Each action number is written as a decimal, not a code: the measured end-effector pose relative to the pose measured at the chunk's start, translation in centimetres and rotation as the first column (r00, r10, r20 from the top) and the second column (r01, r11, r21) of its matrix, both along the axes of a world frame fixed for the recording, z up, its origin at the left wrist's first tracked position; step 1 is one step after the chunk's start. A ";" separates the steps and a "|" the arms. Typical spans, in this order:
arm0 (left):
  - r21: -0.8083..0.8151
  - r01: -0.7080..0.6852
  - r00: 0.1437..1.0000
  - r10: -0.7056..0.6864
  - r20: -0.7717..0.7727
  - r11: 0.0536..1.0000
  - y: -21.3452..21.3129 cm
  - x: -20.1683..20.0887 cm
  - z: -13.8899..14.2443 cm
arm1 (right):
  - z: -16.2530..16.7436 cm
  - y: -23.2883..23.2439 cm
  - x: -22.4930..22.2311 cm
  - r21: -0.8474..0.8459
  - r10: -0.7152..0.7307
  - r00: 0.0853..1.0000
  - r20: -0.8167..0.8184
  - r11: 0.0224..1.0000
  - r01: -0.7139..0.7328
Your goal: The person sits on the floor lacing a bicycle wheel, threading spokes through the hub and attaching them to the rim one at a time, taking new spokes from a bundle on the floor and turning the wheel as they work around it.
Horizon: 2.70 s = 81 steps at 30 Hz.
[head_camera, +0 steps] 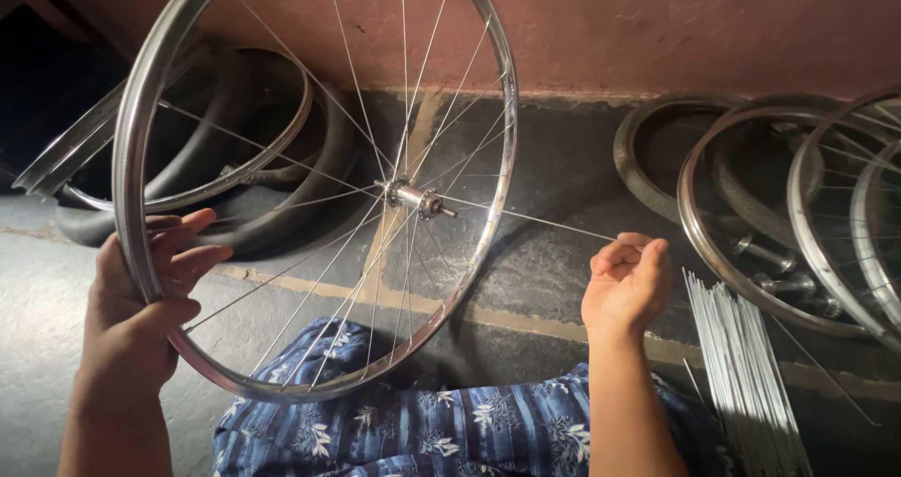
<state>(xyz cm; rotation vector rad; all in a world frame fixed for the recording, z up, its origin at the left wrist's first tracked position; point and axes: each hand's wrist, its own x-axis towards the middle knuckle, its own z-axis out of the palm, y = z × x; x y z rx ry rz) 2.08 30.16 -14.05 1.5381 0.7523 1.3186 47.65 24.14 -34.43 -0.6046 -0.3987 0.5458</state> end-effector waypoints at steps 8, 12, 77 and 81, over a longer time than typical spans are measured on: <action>-0.021 -0.057 0.998 0.056 -0.031 0.998 -0.3 -0.2 0.3 | -0.4 0.2 -0.8 0.034 0.042 0.999 -0.025 0.999 -0.041; -0.010 -0.061 0.997 0.061 -0.036 0.998 -0.3 -0.3 0.0 | -0.5 0.2 -1.0 0.032 0.055 0.997 -0.051 0.998 -0.053; -0.321 -0.287 0.788 0.413 0.457 0.902 10.9 6.7 -13.6 | -1.4 9.4 -9.8 -0.367 0.406 0.680 0.611 0.906 -0.211; -0.108 -0.451 0.808 0.457 0.372 0.886 7.4 8.3 -9.3 | -1.9 9.6 -10.1 -0.401 0.421 0.686 0.593 0.894 -0.202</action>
